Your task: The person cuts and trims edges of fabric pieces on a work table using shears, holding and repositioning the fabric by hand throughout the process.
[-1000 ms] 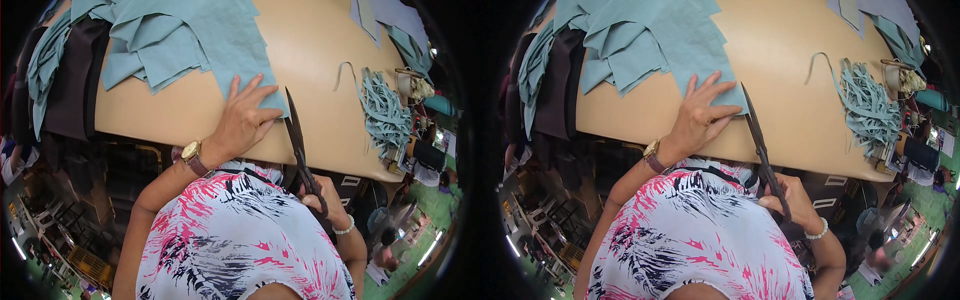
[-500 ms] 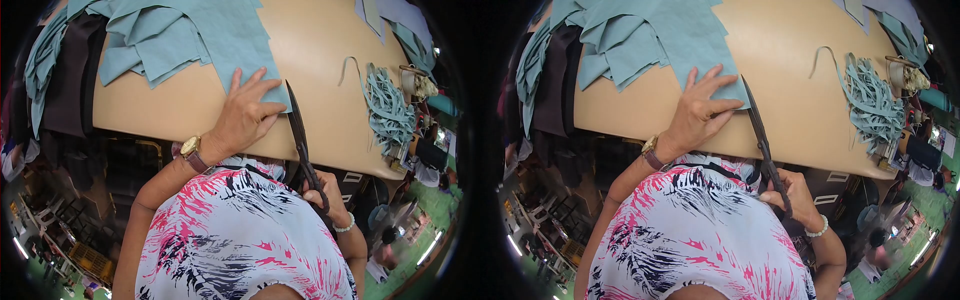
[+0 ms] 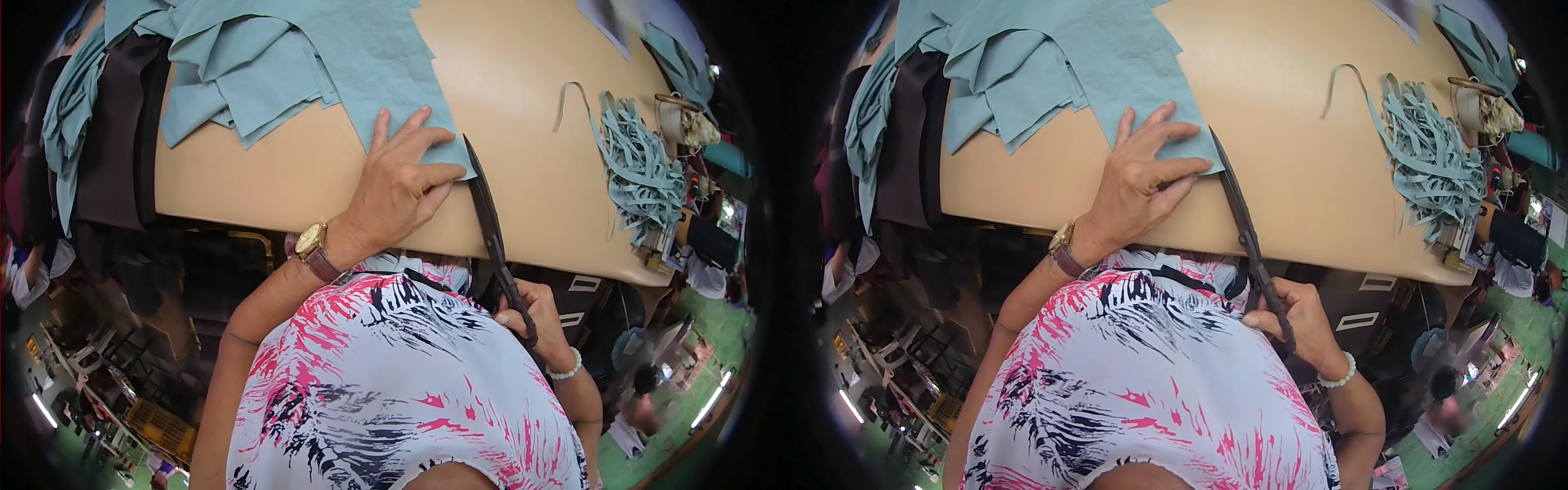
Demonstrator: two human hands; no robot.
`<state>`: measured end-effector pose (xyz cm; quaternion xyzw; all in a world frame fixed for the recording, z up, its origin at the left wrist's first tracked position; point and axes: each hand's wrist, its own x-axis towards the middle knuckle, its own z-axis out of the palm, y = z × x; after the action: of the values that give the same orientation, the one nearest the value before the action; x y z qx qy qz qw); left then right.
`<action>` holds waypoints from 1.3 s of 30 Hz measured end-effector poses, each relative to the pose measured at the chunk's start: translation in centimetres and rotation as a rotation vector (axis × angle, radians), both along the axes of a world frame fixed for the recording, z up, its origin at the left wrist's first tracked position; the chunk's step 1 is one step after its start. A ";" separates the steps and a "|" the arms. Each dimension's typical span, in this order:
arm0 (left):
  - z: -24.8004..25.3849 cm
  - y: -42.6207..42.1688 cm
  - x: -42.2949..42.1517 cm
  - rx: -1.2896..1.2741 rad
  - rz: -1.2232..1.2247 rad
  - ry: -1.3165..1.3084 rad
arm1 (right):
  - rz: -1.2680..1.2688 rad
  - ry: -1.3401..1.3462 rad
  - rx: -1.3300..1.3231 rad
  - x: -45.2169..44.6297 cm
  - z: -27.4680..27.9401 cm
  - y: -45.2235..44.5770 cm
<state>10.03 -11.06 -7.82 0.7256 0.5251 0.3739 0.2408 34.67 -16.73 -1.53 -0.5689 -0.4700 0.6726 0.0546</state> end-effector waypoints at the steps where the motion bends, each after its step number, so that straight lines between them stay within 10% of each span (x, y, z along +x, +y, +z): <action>1: 0.0 0.0 0.0 -0.001 0.001 0.000 | -0.005 -0.005 -0.015 0.0 0.0 0.0; 39: 0.6 -0.6 -0.2 -0.033 -0.058 -0.011 | -0.007 0.069 -0.042 -1.5 0.0 1.9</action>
<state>9.87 -11.69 -7.25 0.7343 0.5087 0.3621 0.2663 33.19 -14.82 -1.54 -0.5482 -0.4513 0.7015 0.0611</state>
